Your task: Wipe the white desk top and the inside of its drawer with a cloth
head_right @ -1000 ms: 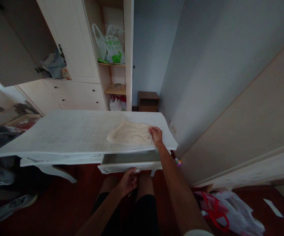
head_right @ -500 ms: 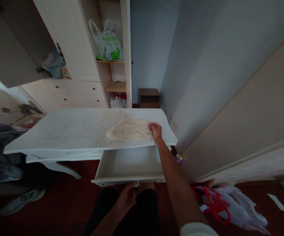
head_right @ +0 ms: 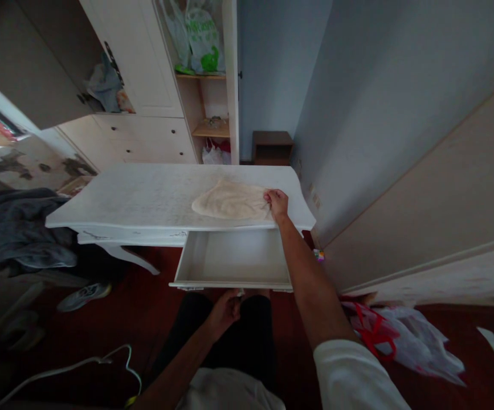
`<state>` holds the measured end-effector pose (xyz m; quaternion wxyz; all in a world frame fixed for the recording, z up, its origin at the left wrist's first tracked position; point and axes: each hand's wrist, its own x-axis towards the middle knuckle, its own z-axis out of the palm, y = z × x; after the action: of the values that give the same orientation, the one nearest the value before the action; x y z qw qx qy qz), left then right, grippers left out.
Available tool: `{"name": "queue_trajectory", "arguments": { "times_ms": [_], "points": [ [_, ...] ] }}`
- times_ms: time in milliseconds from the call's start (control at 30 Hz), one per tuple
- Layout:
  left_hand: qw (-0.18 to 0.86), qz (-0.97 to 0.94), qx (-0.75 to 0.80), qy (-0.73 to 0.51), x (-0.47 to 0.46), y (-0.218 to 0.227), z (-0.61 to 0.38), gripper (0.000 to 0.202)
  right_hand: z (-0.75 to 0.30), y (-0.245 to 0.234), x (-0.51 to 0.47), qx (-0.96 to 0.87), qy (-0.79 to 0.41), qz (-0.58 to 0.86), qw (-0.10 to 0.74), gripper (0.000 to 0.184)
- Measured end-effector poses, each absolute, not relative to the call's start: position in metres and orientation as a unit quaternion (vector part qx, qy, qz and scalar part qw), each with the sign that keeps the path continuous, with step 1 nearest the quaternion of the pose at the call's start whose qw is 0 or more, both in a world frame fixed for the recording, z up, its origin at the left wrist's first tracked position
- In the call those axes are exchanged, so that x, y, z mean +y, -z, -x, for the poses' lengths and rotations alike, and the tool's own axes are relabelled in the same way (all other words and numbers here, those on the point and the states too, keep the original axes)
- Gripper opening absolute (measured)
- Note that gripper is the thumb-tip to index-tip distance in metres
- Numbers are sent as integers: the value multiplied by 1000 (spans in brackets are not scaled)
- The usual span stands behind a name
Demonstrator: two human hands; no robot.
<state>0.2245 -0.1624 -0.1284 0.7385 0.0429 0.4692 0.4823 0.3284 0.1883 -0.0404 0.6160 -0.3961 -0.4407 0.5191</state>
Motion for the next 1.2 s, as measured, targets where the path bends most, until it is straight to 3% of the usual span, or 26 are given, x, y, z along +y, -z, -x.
{"name": "queue_trajectory", "arguments": {
  "times_ms": [267,667,1000,1100,1200],
  "points": [
    [710,2,480,-515,-162,119,-236,27,-328,41,192,-457,-509,407,605,17],
    [694,-25,498,-519,-197,131,-257,32,-327,40,194,-511,-461,442,576,17],
    [703,-102,549,-440,-193,171,-252,50,-314,21,174,-685,-374,444,441,9],
    [715,-124,565,-392,-188,178,-252,60,-301,10,169,-732,-344,435,397,17],
    [712,-123,563,-401,-192,176,-249,55,-284,-1,163,-792,-286,422,336,26]
  ]
}}
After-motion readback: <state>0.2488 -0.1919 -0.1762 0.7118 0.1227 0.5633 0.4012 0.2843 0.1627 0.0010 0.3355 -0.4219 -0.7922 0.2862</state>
